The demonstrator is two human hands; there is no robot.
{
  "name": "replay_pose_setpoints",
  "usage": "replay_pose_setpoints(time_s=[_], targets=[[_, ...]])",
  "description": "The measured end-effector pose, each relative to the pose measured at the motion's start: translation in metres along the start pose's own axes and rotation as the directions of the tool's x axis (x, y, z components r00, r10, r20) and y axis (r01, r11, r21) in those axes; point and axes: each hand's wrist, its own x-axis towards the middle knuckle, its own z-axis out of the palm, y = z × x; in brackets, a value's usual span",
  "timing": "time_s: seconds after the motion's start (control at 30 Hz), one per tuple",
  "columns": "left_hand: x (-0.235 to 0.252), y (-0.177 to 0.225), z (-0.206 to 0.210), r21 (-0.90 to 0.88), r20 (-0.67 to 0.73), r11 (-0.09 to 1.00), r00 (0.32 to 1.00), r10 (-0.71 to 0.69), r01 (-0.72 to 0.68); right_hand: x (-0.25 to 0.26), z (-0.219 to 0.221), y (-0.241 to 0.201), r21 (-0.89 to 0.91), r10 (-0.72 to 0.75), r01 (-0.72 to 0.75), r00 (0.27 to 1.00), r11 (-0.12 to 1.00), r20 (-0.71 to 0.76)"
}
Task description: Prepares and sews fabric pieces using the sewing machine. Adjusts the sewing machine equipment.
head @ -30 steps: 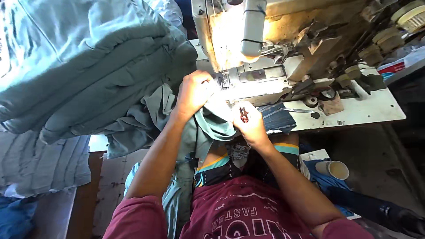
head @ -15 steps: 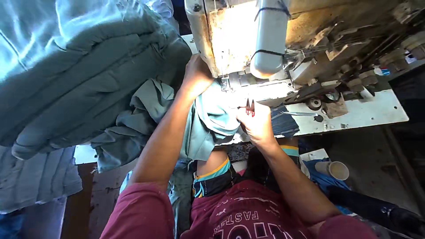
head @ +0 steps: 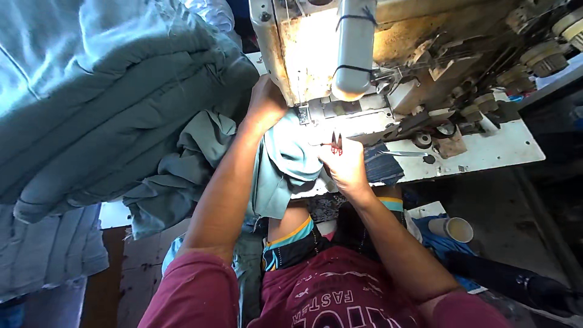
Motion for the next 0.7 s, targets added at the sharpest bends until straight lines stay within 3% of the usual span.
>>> replay_pose_setpoints(time_s=[0.17, 0.27, 0.33, 0.37, 0.43, 0.5, 0.6, 0.7], targets=[[-0.01, 0.019, -0.005, 0.122, -0.047, 0.992, 0.999, -0.016, 0.022, -0.006, -0.002, -0.002, -0.08, 0.003, -0.003, 1.0, 0.997, 0.0], [-0.037, 0.037, -0.012, 0.138, -0.257, 0.988, 0.966, -0.024, 0.061, -0.004, -0.003, -0.005, -0.106, -0.051, 0.055, 0.998, 0.993, 0.033], [-0.076, 0.048, -0.015, 0.068, -0.327, 0.992, 0.937, 0.122, -0.105, -0.004, -0.006, -0.009, -0.137, -0.04, 0.047, 0.998, 0.99, 0.054], [-0.101, 0.054, -0.016, 0.039, -0.24, 0.982, 0.953, 0.187, -0.183, -0.003, -0.008, -0.011, -0.136, -0.026, 0.036, 0.997, 0.99, 0.074], [-0.144, 0.059, -0.02, 0.153, 0.038, 0.963, 0.975, 0.219, -0.223, -0.002, -0.014, -0.015, -0.132, 0.01, 0.011, 0.987, 0.991, 0.157], [-0.173, 0.058, -0.034, 0.258, 0.126, 0.943, 0.975, 0.18, -0.208, 0.0, -0.02, -0.018, -0.238, 0.031, 0.027, 0.972, 0.971, 0.234], [-0.196, 0.067, -0.076, 0.314, 0.02, 0.932, 0.983, 0.184, -0.181, 0.006, -0.024, -0.025, -0.508, -0.14, 0.346, 0.906, 0.789, 0.399], [-0.206, 0.089, -0.099, 0.276, -0.048, 0.928, 0.961, 0.272, -0.249, 0.015, -0.021, -0.016, -0.538, -0.313, 0.576, 0.805, 0.615, 0.505]])
